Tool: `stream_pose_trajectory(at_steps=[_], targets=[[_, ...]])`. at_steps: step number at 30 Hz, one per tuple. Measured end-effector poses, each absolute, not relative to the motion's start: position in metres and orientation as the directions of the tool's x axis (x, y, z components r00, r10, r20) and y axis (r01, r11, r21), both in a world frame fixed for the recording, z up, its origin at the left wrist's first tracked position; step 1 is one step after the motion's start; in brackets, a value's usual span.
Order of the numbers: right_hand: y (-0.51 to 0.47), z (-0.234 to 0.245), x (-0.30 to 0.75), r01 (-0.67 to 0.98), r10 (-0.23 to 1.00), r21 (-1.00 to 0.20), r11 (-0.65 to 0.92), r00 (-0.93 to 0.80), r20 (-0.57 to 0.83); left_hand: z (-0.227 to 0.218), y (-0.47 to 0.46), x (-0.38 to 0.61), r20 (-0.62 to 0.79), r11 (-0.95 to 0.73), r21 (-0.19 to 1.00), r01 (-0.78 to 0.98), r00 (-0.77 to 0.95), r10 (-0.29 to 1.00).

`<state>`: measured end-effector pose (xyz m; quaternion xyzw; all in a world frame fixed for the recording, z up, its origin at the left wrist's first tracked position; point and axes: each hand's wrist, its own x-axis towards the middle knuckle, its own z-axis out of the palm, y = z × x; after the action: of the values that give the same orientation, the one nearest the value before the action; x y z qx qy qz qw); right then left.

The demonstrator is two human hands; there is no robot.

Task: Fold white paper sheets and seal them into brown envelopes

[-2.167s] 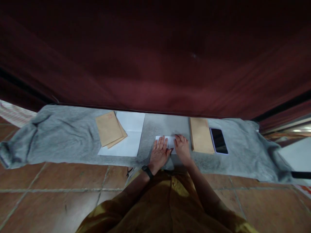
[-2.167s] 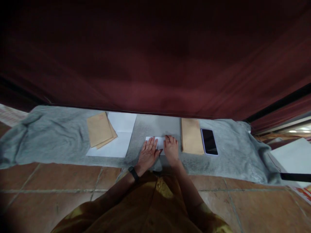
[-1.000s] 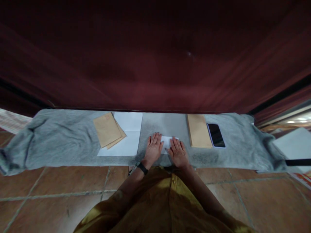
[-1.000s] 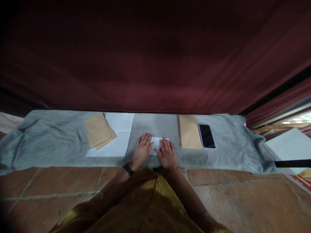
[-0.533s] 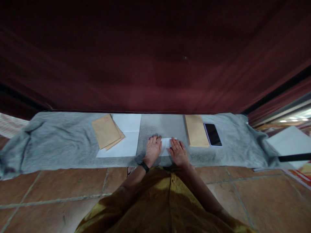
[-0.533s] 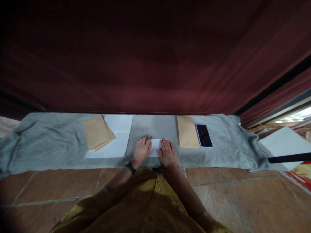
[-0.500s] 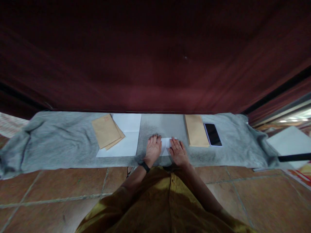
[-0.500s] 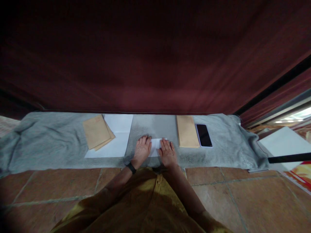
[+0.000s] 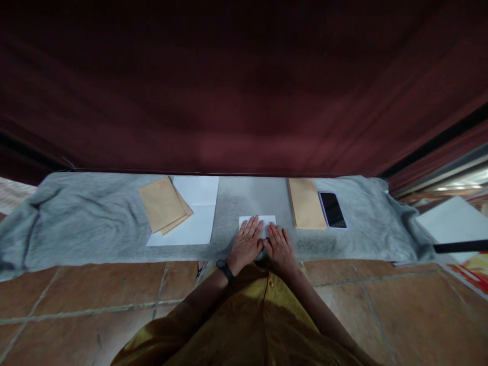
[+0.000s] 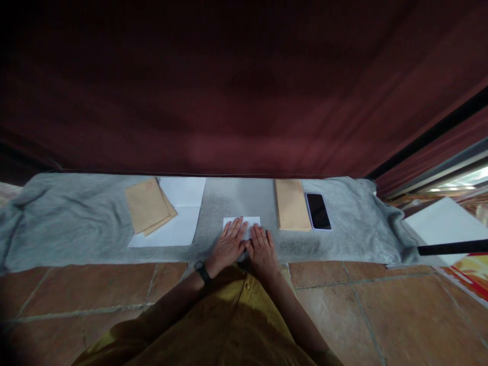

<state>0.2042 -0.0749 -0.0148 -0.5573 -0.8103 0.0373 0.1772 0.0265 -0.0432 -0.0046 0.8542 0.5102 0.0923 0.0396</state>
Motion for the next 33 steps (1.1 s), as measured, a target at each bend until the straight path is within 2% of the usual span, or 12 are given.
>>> stream_pose_trajectory(at_steps=[5,13,18,24,33], targets=[[-0.091,-0.007,0.219,0.904,0.92,-0.217,0.367,-0.318,0.229,0.0,-0.043,0.018,0.123,-0.506,0.171,0.845,0.492,0.862],[-0.096,-0.005,0.227,0.899,0.925,-0.243,0.363,-0.316,0.213,0.004,-0.039,-0.005,0.092,-0.449,0.147,0.881,0.44,0.893],[-0.107,-0.011,0.233,0.858,0.893,-0.264,0.441,-0.39,0.222,0.01,-0.044,0.003,0.115,-0.409,0.132,0.903,0.396,0.911],[-0.11,-0.011,0.239,0.828,0.881,-0.304,0.471,-0.422,0.216,0.011,-0.049,0.054,0.114,-0.616,0.197,0.762,0.607,0.787],[-0.116,-0.016,0.247,0.834,0.889,-0.314,0.455,-0.4,0.224,-0.007,-0.026,0.068,0.106,-0.61,0.201,0.767,0.602,0.792]])
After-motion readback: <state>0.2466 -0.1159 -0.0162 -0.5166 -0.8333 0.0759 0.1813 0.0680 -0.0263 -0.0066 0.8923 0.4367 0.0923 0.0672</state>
